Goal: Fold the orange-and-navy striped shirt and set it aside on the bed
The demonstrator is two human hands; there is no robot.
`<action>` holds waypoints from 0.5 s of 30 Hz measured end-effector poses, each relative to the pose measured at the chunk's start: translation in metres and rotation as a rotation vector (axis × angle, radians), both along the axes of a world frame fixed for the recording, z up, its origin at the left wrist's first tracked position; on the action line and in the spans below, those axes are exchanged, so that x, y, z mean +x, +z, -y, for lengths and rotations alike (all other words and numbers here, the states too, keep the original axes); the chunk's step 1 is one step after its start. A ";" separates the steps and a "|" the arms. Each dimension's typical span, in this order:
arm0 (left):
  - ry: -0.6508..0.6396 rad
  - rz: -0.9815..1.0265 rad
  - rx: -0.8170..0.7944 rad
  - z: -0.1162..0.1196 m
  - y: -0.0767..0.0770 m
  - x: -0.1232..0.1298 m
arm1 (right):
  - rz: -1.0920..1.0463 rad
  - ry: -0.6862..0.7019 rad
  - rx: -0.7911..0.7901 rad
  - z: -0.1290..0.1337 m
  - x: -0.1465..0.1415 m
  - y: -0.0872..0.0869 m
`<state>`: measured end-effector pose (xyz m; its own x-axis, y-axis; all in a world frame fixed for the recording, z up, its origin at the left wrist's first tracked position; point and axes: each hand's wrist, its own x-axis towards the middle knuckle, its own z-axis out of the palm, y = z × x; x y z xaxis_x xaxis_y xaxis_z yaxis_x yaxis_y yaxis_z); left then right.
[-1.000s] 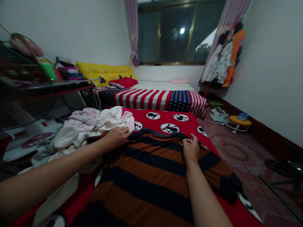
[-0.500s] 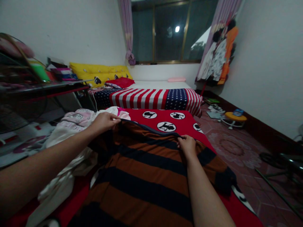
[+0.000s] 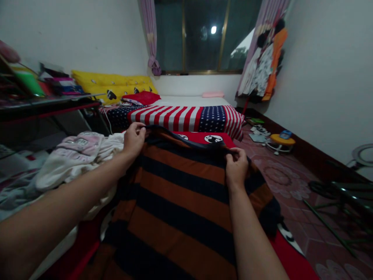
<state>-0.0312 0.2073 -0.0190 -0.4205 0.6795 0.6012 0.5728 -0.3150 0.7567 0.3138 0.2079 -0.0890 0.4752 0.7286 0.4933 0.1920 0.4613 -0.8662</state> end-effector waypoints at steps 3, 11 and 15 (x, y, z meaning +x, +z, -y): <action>0.102 -0.249 -0.072 -0.010 -0.020 0.006 | 0.213 0.041 -0.052 -0.001 0.002 -0.009; 0.053 -0.712 -0.628 -0.016 -0.097 0.031 | 0.809 0.192 -0.380 -0.004 -0.006 -0.046; -0.006 -0.821 -0.702 -0.019 -0.109 0.028 | 1.128 0.087 -0.537 -0.004 -0.011 -0.050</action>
